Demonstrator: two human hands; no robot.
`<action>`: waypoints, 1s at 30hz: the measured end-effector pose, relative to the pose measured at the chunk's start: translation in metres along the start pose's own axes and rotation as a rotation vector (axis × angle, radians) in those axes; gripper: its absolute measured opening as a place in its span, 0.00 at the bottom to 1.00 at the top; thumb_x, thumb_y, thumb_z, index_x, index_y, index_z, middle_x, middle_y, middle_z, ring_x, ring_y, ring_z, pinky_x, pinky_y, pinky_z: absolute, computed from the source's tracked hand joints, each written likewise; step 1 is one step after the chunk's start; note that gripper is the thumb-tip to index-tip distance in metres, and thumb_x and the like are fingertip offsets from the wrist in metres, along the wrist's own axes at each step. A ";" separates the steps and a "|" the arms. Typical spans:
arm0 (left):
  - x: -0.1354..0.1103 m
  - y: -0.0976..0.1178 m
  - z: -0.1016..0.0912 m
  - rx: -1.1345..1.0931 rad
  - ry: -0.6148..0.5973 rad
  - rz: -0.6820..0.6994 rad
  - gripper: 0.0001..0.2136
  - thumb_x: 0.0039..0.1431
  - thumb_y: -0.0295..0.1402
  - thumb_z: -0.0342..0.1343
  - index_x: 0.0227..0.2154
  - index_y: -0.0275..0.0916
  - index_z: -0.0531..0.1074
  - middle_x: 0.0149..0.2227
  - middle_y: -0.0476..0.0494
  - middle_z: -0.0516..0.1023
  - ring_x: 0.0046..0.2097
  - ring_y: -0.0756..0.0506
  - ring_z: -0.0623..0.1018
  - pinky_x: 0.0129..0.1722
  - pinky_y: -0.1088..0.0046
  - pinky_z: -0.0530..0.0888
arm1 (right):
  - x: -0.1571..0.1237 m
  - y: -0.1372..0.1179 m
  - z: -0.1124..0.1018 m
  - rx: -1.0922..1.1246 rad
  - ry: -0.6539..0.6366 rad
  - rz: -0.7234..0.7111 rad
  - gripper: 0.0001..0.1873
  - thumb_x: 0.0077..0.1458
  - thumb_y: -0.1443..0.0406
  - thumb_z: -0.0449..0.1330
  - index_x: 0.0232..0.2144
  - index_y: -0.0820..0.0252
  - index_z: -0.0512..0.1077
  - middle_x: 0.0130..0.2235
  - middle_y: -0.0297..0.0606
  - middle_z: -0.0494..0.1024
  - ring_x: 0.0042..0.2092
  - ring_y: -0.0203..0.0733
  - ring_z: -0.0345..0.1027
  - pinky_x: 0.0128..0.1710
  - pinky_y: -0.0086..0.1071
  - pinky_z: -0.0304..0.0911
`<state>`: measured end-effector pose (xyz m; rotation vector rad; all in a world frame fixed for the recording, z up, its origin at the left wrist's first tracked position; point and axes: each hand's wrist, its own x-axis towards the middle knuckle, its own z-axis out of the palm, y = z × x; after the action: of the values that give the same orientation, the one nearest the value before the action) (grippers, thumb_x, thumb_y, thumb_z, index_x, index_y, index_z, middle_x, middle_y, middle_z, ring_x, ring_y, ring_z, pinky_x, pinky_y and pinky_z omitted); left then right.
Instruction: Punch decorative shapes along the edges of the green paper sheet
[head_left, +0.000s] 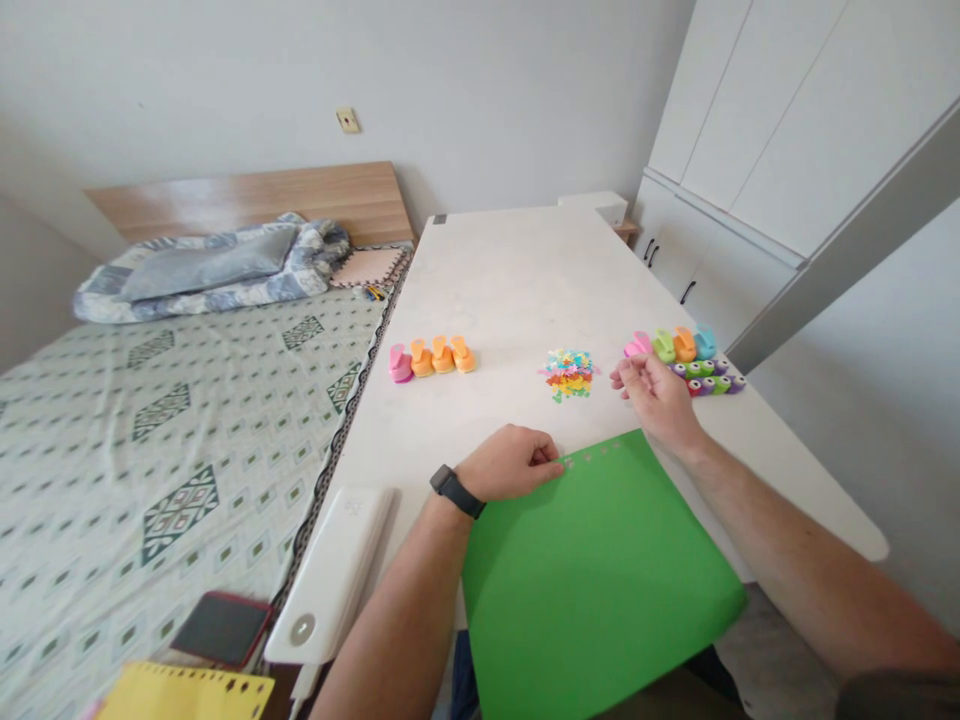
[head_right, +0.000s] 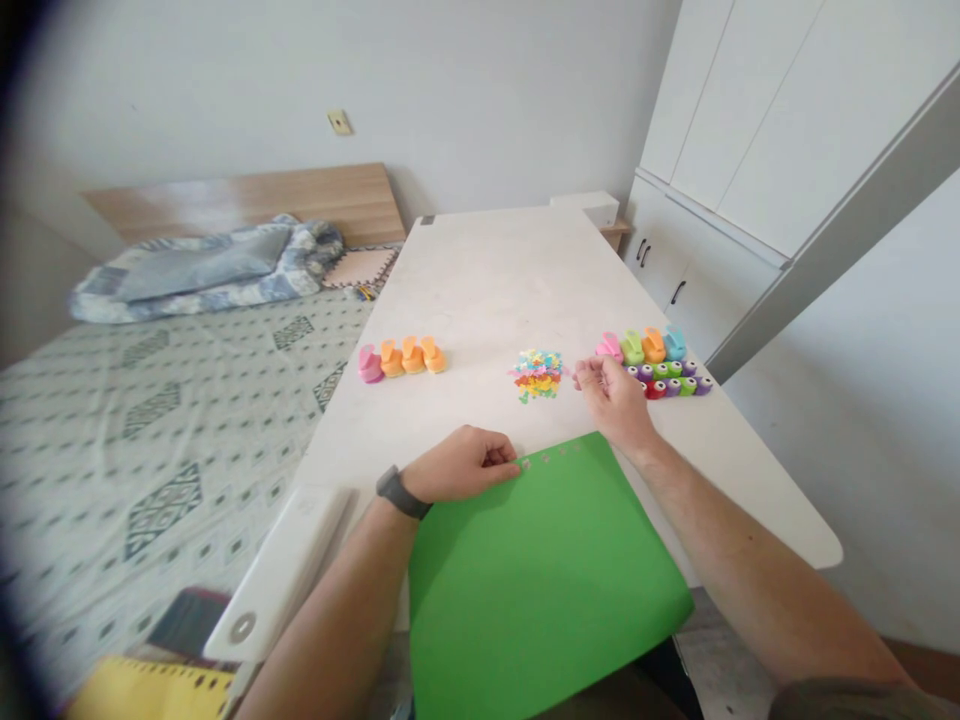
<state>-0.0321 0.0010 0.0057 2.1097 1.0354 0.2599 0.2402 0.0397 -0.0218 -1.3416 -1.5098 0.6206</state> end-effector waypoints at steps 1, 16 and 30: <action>0.000 -0.001 0.000 -0.013 0.005 -0.010 0.11 0.61 0.41 0.58 0.34 0.38 0.79 0.28 0.48 0.80 0.29 0.51 0.75 0.30 0.77 0.66 | 0.000 0.000 0.000 0.001 0.010 -0.001 0.18 0.65 0.47 0.56 0.41 0.55 0.72 0.38 0.40 0.81 0.39 0.46 0.77 0.38 0.40 0.74; 0.005 -0.007 0.000 -0.156 0.107 -0.084 0.25 0.68 0.54 0.47 0.33 0.38 0.78 0.29 0.46 0.80 0.30 0.49 0.75 0.31 0.74 0.70 | 0.004 -0.002 -0.006 0.000 0.081 -0.025 0.19 0.65 0.46 0.56 0.42 0.54 0.71 0.39 0.41 0.81 0.38 0.45 0.77 0.37 0.39 0.73; 0.007 -0.008 0.003 -0.311 0.211 -0.174 0.28 0.67 0.58 0.45 0.40 0.36 0.77 0.35 0.41 0.82 0.32 0.48 0.80 0.29 0.75 0.72 | 0.007 -0.002 -0.009 -0.019 0.126 -0.055 0.21 0.65 0.45 0.54 0.42 0.55 0.71 0.38 0.41 0.81 0.37 0.44 0.76 0.36 0.38 0.71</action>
<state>-0.0309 0.0077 -0.0033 1.7294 1.2084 0.5308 0.2479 0.0434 -0.0142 -1.3243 -1.4487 0.4790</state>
